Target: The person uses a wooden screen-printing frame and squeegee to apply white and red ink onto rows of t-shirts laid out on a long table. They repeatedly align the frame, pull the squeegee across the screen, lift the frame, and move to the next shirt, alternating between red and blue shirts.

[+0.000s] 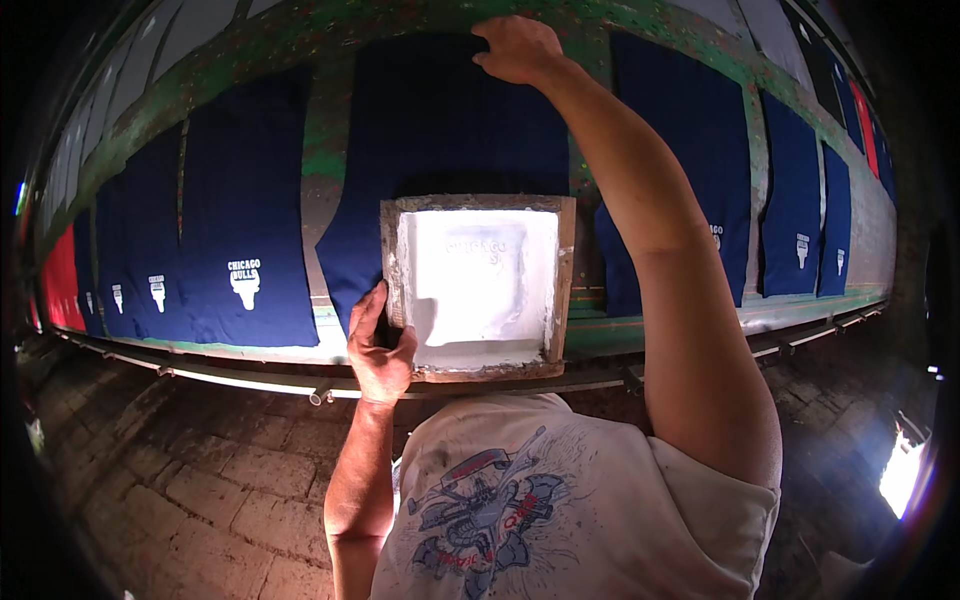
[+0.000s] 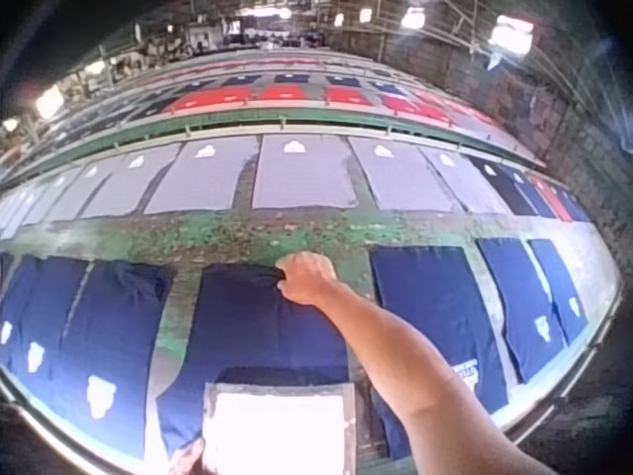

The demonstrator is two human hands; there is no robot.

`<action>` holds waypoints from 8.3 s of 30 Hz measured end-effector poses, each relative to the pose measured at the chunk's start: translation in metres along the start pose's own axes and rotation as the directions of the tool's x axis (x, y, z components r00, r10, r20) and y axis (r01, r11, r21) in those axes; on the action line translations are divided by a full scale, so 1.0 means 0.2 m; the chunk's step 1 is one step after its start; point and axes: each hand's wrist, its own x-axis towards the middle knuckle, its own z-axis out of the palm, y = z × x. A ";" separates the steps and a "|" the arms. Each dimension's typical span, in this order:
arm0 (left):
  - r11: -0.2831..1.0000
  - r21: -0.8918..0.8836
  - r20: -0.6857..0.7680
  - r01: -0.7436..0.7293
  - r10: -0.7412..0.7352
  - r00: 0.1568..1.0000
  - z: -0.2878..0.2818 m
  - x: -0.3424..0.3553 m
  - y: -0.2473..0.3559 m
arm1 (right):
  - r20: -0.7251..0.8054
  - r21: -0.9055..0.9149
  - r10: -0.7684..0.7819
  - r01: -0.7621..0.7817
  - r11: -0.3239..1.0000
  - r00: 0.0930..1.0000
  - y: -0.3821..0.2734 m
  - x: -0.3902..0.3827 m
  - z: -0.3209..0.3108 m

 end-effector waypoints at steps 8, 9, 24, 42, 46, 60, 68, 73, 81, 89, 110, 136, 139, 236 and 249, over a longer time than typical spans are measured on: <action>0.999 -0.029 -0.015 -0.030 0.030 0.999 0.02 0.00 -0.02 | -0.013 0.021 0.006 -0.006 1.000 1.000 -0.01 -0.01 -0.03; 0.999 -0.021 -0.017 -0.033 0.033 0.999 0.01 0.00 -0.03 | -0.012 0.013 0.012 -0.012 1.000 1.000 -0.01 -0.02 -0.03; 0.984 0.135 0.013 -0.116 0.115 0.993 0.00 0.01 -0.03 | -0.498 -0.007 -0.051 0.055 0.998 0.866 0.18 -0.76 -0.18; 0.957 0.163 -0.021 -0.242 0.248 0.968 0.04 0.06 -0.14 | -0.311 0.249 0.464 -0.401 0.882 0.829 0.37 -2.77 -0.14; 0.978 0.026 -0.067 -0.206 0.208 0.976 0.07 0.11 -0.20 | -0.275 0.288 0.498 -0.424 0.859 0.822 0.35 -2.86 -0.12; 1.000 0.008 -0.112 -0.014 0.015 0.994 -0.07 -0.12 0.12 | -0.468 0.204 -0.028 0.138 0.969 0.883 0.43 -2.38 -0.16; 0.988 -0.008 -0.623 -0.151 0.113 0.774 -0.71 -0.38 0.04 | -0.493 0.170 -0.298 0.426 0.888 0.818 0.03 -1.84 -0.23; 0.983 -0.111 -0.865 -0.147 -0.023 0.500 -1.32 -0.60 -0.18 | -0.454 0.124 -0.455 0.560 0.819 0.766 -0.37 -1.57 -0.25; 0.899 -0.320 -0.933 -0.298 -0.245 0.264 -2.19 -0.60 -0.58 | -0.352 0.207 -0.485 0.572 0.794 0.801 -1.19 -1.47 -0.11; 0.928 -0.346 -0.864 -0.138 -0.257 0.433 -2.79 -0.33 -0.85 | -0.348 0.287 -0.418 0.519 0.805 0.839 -1.91 -1.54 -0.10; 0.696 -0.194 -0.444 0.691 -0.691 0.571 -3.22 -0.72 -1.69 | -0.369 0.224 -0.609 0.703 0.675 0.702 -2.77 -0.63 0.00; 0.634 0.276 -0.266 0.723 -0.672 0.691 -5.41 0.04 -2.52 | -0.360 0.300 -0.577 0.677 0.672 0.733 -4.86 -0.04 0.46; 0.637 0.377 -0.237 0.673 -0.636 0.734 -5.63 0.22 -2.56 | -0.403 0.325 -0.494 0.625 0.710 0.771 -4.99 0.14 0.57; 0.544 0.083 -0.365 0.835 -0.763 0.534 -11.91 1.41 -4.06 | -0.484 0.372 -0.653 0.812 0.450 0.583 -11.61 3.33 1.54; 0.493 0.337 -0.299 0.802 -0.752 0.588 -13.26 1.96 -4.65 | -0.483 0.301 -0.712 0.860 0.412 0.510 -12.87 3.61 1.82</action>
